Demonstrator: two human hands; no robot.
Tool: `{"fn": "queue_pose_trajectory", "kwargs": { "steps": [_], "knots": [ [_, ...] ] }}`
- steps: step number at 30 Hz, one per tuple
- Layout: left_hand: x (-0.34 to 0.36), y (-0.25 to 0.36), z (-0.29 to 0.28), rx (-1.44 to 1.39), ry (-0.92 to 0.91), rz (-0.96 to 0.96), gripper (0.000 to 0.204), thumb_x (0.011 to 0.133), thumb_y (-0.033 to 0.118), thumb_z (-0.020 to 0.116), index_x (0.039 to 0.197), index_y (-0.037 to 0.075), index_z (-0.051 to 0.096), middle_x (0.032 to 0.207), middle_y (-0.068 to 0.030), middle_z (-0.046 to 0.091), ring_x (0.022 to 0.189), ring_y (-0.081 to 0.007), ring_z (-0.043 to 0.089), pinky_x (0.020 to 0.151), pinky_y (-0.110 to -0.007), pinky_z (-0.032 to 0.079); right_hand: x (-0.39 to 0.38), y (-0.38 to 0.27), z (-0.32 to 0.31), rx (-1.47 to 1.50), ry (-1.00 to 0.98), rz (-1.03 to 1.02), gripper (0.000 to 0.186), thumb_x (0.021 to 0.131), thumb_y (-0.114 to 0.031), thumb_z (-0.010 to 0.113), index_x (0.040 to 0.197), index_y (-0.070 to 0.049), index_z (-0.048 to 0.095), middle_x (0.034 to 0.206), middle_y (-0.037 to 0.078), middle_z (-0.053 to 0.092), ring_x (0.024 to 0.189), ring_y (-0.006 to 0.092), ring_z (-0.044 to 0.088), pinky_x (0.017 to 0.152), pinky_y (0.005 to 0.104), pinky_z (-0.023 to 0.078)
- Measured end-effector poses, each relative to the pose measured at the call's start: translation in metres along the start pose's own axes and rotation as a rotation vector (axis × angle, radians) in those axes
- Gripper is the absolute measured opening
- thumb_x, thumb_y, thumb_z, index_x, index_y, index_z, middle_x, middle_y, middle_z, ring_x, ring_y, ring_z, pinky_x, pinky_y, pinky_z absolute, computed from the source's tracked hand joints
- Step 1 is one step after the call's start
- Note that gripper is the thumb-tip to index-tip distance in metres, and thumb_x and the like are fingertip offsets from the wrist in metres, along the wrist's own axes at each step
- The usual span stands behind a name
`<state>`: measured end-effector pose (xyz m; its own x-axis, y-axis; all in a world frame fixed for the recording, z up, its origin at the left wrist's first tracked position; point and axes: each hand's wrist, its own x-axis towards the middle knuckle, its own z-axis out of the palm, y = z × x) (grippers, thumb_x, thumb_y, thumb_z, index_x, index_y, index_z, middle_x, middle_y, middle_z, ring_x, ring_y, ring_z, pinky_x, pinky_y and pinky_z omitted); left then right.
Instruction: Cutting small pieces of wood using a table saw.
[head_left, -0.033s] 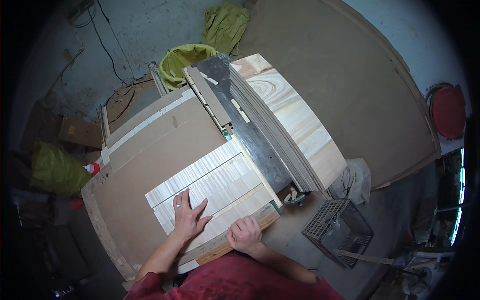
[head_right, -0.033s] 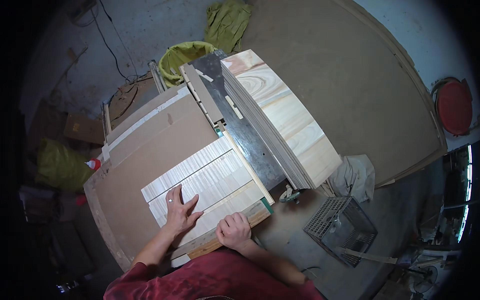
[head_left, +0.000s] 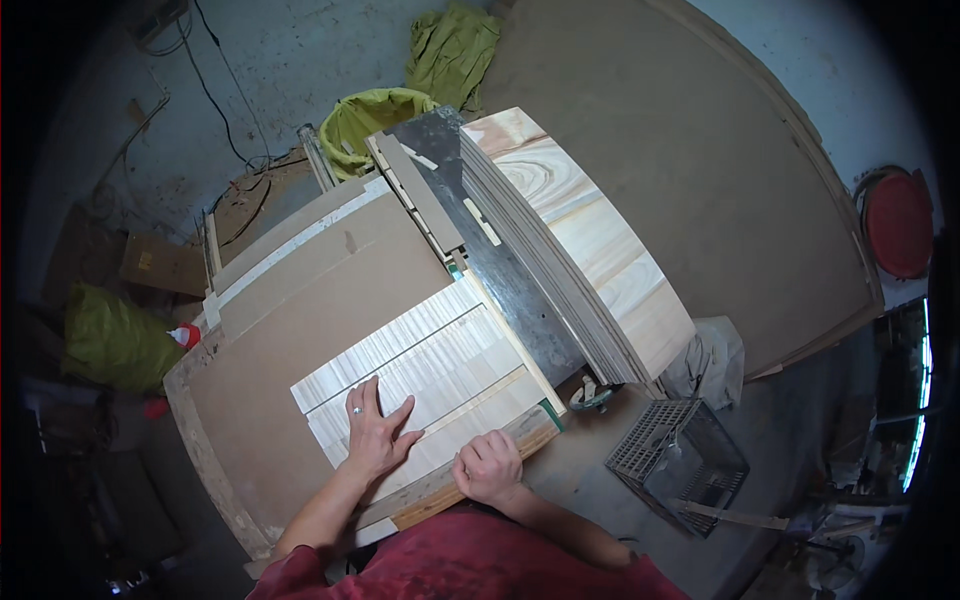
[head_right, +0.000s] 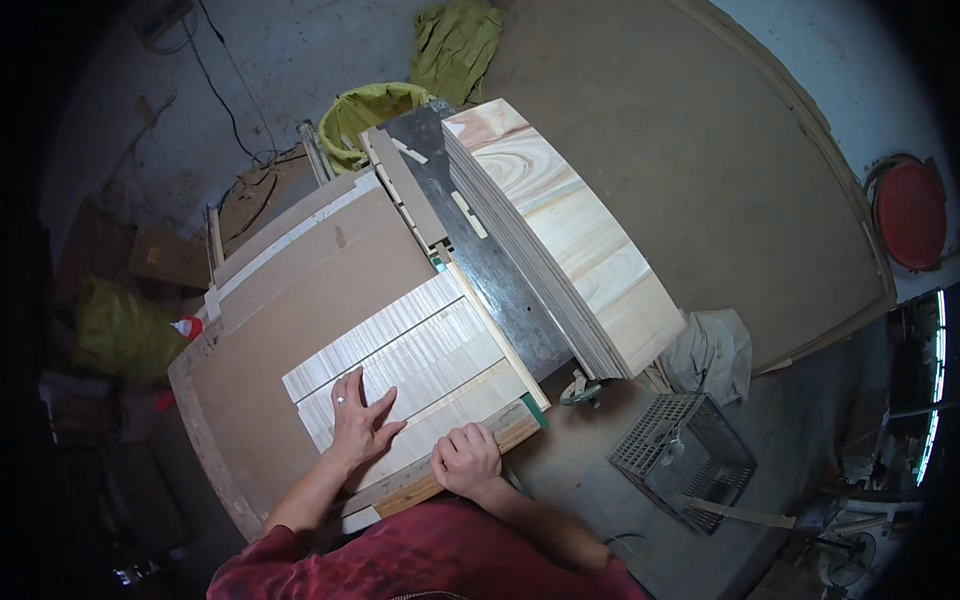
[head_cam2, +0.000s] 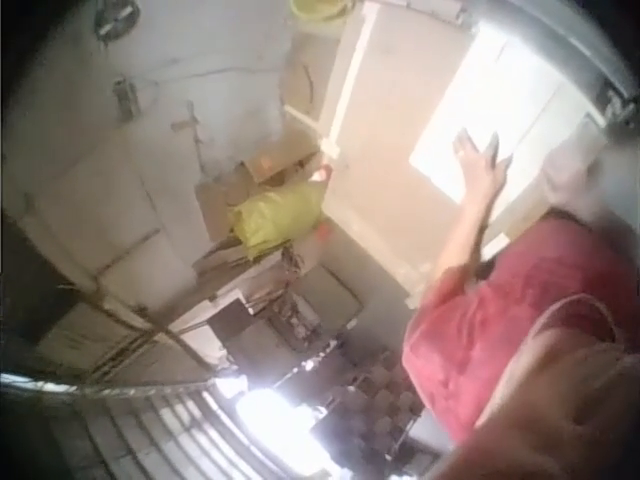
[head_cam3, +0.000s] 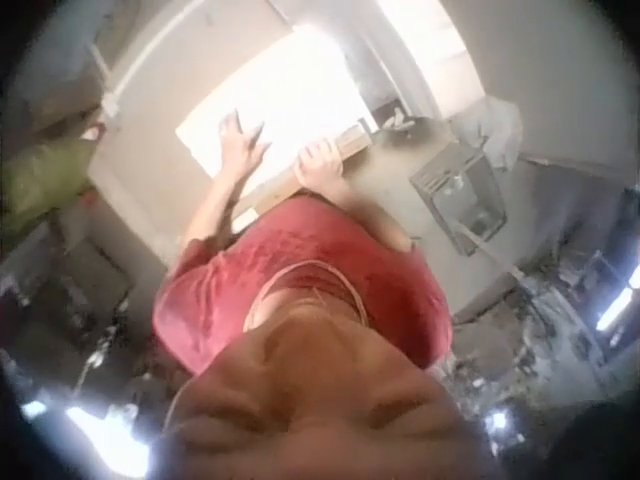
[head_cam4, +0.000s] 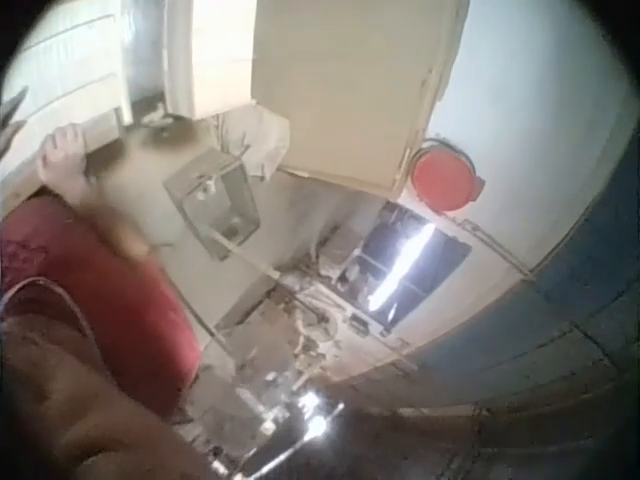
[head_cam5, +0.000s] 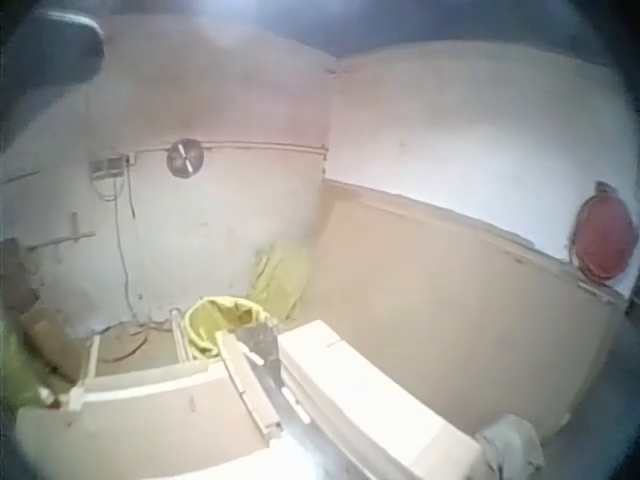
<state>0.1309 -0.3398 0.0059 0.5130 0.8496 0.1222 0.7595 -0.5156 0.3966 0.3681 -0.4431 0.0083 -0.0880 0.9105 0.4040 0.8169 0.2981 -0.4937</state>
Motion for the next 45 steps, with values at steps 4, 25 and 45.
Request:
{"fn": "queue_pose_trajectory", "kwargs": {
  "steps": [4, 25, 45],
  "knots": [
    [0.024, -0.023, 0.0, 0.028, -0.016, 0.004, 0.064, 0.084, 0.05, 0.088, 0.137, 0.016, 0.08, 0.158, -0.0418, 0.042, 0.146, -0.057, 0.04, 0.123, -0.068, 0.029, 0.031, 0.005, 0.014, -0.004, 0.021, -0.016, 0.016, 0.081, -0.015, 0.076, 0.075, -0.011, 0.061, 0.081, 0.009, 0.056, 0.081, 0.0307, 0.06, 0.08, 0.0452, 0.05],
    [0.245, -0.325, -0.1, 0.125, -0.108, -0.237, 0.072, 0.078, 0.052, 0.095, 0.145, 0.035, 0.077, 0.166, -0.0325, 0.046, 0.156, -0.0503, 0.043, 0.132, -0.056, 0.033, 0.35, -0.013, 0.208, -0.055, -0.067, -0.054, 0.017, 0.097, -0.022, 0.071, 0.093, -0.006, 0.076, 0.095, 0.015, 0.073, 0.103, 0.0352, 0.065, 0.103, 0.0489, 0.05],
    [0.041, -0.102, -0.021, -0.008, -0.049, -0.02, 0.084, 0.077, 0.055, 0.095, 0.152, 0.024, 0.071, 0.161, -0.035, 0.046, 0.153, -0.0528, 0.042, 0.128, -0.067, 0.03, 0.066, -0.025, 0.058, -0.145, 0.012, -0.036, 0.015, 0.087, -0.015, 0.073, 0.08, -0.007, 0.063, 0.083, 0.016, 0.06, 0.087, 0.0385, 0.059, 0.084, 0.0538, 0.047]
  ]
}}
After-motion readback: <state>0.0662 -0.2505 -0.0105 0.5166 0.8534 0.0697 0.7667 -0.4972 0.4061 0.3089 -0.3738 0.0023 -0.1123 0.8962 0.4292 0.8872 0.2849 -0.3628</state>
